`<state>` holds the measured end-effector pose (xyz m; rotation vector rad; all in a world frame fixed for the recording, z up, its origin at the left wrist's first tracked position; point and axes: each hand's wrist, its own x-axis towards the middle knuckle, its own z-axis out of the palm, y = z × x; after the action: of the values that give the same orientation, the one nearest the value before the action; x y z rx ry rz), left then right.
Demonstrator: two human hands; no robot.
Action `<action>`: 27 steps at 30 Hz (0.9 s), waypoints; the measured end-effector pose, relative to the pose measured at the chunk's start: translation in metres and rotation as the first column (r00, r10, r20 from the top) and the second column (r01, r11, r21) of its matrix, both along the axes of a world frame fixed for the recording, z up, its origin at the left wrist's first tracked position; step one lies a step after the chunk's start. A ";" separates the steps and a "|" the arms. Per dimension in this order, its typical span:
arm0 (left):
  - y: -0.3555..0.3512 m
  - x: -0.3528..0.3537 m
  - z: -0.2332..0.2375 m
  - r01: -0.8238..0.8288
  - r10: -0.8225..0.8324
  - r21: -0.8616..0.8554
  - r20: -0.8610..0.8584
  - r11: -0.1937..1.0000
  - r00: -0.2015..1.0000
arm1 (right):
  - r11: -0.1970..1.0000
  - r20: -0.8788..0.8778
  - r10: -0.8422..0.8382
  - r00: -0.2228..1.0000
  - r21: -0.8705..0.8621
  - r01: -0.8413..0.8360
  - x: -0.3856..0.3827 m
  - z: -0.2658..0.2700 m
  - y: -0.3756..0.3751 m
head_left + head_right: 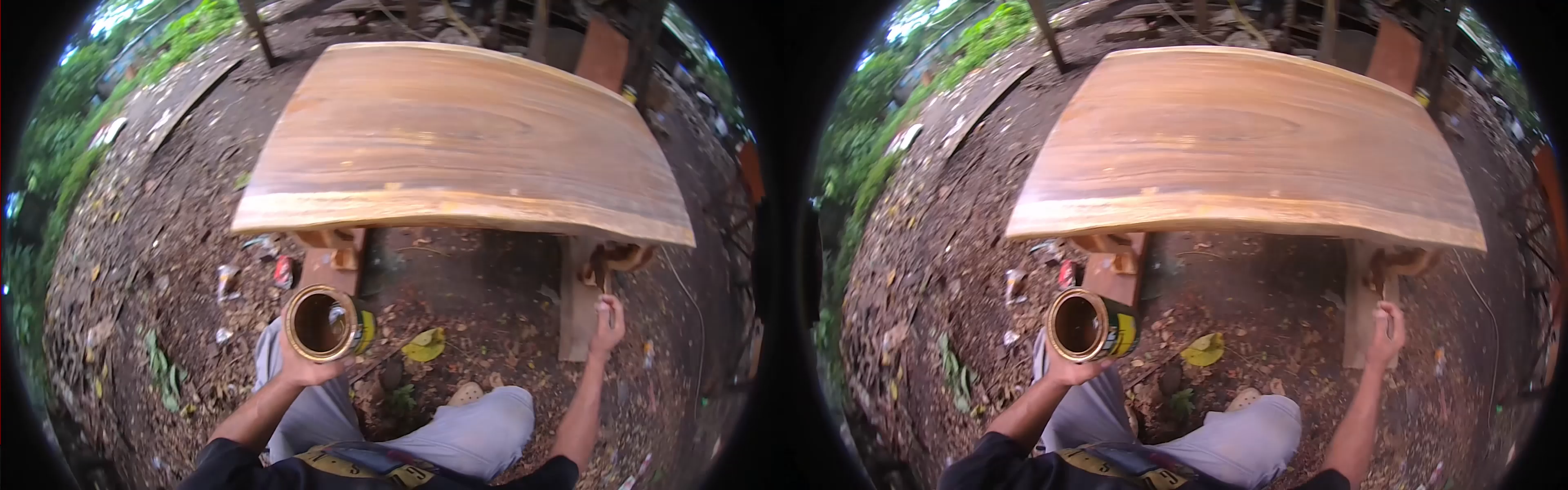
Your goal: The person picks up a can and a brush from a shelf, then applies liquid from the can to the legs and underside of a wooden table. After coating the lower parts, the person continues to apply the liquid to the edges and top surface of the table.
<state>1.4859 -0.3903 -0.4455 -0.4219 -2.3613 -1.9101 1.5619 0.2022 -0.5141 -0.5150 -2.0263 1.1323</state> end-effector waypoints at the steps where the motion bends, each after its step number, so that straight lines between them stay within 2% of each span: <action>1: -0.003 0.003 0.001 -0.026 0.026 0.035 0.004 0.999 1.000 | 0.992 0.041 0.113 0.993 0.060 -0.115 -0.012 0.005 -0.019; 3: -0.023 0.006 0.000 -0.007 0.007 -0.080 -0.004 0.997 1.000 | 0.933 0.132 0.287 0.949 0.185 -0.308 -0.026 0.024 -0.074; 4: -0.027 0.006 0.002 -0.022 0.022 -0.035 0.005 0.999 1.000 | 0.899 0.146 0.406 0.902 0.113 -0.423 -0.042 0.031 -0.107; 5: -0.030 0.009 0.005 -0.033 0.032 0.012 0.018 0.999 0.999 | 0.874 0.227 0.482 0.846 -0.052 -0.484 -0.057 0.028 -0.135; 6: -0.032 0.010 0.006 -0.043 0.042 0.060 0.030 0.997 0.999 | 0.792 0.171 0.592 0.788 -0.305 -0.529 -0.076 0.024 -0.169; 7: -0.037 0.011 0.006 -0.058 0.057 0.037 0.024 0.998 0.998 | 0.676 0.172 0.675 0.717 -0.533 -0.509 -0.095 0.020 -0.199; 8: -0.045 0.012 0.007 -0.072 0.072 0.014 0.018 0.997 0.997 | 0.595 0.199 0.736 0.647 -0.647 -0.477 -0.115 0.014 -0.226; 10: -0.057 0.014 0.007 -0.108 0.108 0.005 0.001 0.994 0.994 | 0.396 0.083 0.770 0.633 -0.839 -0.372 -0.159 -0.014 -0.280; 12: -0.067 0.016 0.004 -0.143 0.144 0.032 -0.020 0.989 0.989 | 0.323 0.001 0.703 0.711 -0.891 -0.319 -0.200 -0.048 -0.328; 14: -0.072 0.015 0.007 -0.173 0.177 0.086 -0.038 0.981 0.984 | 0.145 -0.226 0.536 0.813 -0.924 -0.353 -0.230 -0.067 -0.362; 15: -0.076 0.014 0.008 -0.181 0.183 0.053 -0.039 0.982 0.982 | -0.025 -0.317 0.417 0.852 -0.941 -0.338 -0.240 -0.068 -0.373; 17: -0.088 0.017 0.005 -0.193 0.193 -0.014 -0.033 0.981 0.981 | -0.357 -0.408 0.125 0.904 -0.869 -0.342 -0.249 -0.075 -0.388; 18: -0.094 0.019 -0.002 -0.209 0.209 -0.014 -0.007 0.978 0.978 | -0.449 -0.509 0.068 0.858 -0.784 -0.429 -0.250 -0.081 -0.394; 21: -0.106 0.022 -0.008 -0.243 0.242 -0.050 -0.025 0.969 0.970 | -0.537 -0.541 0.148 0.828 -0.747 -0.392 -0.251 -0.109 -0.422; 22: -0.107 0.025 -0.011 -0.265 0.265 -0.059 -0.018 0.962 0.964 | -0.535 -0.567 0.129 0.813 -0.730 -0.425 -0.249 -0.122 -0.426; 25: -0.109 0.029 -0.010 -0.275 0.274 -0.038 -0.022 0.961 0.961 | -0.404 -0.404 0.229 0.886 -0.867 -0.291 -0.239 -0.175 -0.428; 26: -0.115 0.030 -0.014 -0.263 0.261 -0.078 -0.035 0.962 0.965 | -0.380 -0.380 0.290 0.878 -0.888 -0.258 -0.234 -0.195 -0.425; 27: -0.116 0.030 -0.013 -0.254 0.253 -0.079 -0.033 0.964 0.967 | -0.299 -0.328 0.311 0.892 -0.925 -0.236 -0.237 -0.206 -0.423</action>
<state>1.5162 -0.5063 -0.4583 -0.1351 -2.3536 -1.6913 1.3254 -0.2206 -0.7199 -0.7646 -0.5928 3.1064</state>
